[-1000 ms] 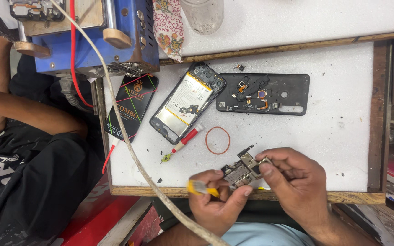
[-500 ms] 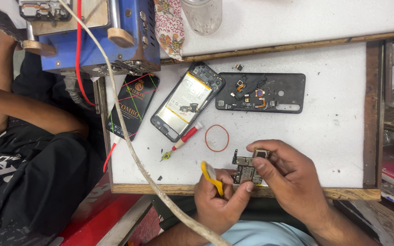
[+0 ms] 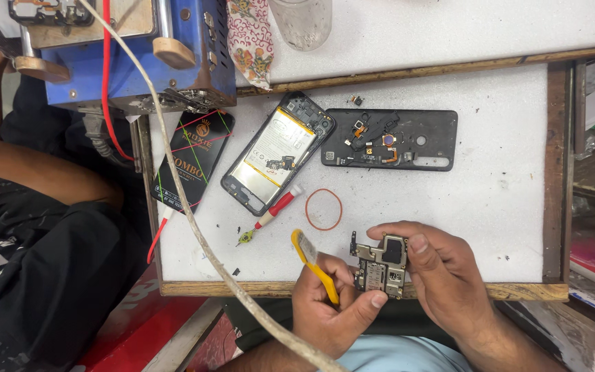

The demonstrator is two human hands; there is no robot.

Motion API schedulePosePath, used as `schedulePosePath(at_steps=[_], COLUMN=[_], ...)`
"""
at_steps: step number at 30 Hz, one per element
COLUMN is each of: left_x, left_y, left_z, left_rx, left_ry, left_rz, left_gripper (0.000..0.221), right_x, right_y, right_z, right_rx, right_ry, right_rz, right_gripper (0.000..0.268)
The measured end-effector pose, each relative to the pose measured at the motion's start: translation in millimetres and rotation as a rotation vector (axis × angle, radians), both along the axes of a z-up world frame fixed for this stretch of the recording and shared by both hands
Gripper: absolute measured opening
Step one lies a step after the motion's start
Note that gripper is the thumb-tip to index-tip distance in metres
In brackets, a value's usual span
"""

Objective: The person cleans a smartphone motherboard using a yellow brush and a spray bottle. They hold the board, apply liquid, and scrub various areas before placing it back on the workbench.

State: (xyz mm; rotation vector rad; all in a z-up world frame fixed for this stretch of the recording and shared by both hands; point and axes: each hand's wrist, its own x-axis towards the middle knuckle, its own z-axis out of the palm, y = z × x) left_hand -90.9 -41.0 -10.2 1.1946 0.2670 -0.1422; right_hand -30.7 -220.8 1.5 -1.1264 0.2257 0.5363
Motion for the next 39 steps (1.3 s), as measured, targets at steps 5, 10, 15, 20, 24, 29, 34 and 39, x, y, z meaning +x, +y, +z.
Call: schedulePosePath(at_steps=[5,10,15,20,24,29,34,39], left_x=[-4,-10,-11,-11,-9,-9,-9,-10], left_y=[2,11,18,17,18,21,21,23], left_z=[-1,-4,-4,-2,0,1,0,-1], left_rx=[0.021,0.134,0.150,0.105,0.127,0.136,0.092,0.120], left_ry=[-0.072,-0.115,-0.131,-0.096,-0.127,-0.152,-0.152,-0.154], left_rz=[0.020,0.008,-0.022,-0.016,-0.037,-0.061,-0.042,-0.045], left_gripper=[0.036,0.038,0.040,0.040,0.040,0.039,0.039,0.039], right_x=[0,-3,-5,-8,-8,-9,-9,-10], right_y=[4,11,14,12,13,15,18,20], right_z=[-10,-13,-11,-12,-12,-11,-10,-9], right_rx=[0.099,0.096,0.076,0.085,0.074,0.055,0.067,0.036], right_ry=[0.079,0.057,0.024,0.015,0.050,0.066,0.046,0.042], right_rz=[-0.027,-0.018,0.009,0.012,-0.005,-0.018,-0.031,-0.039], right_gripper=[0.056,0.054,0.055,0.055,0.056,0.056,0.055,0.055])
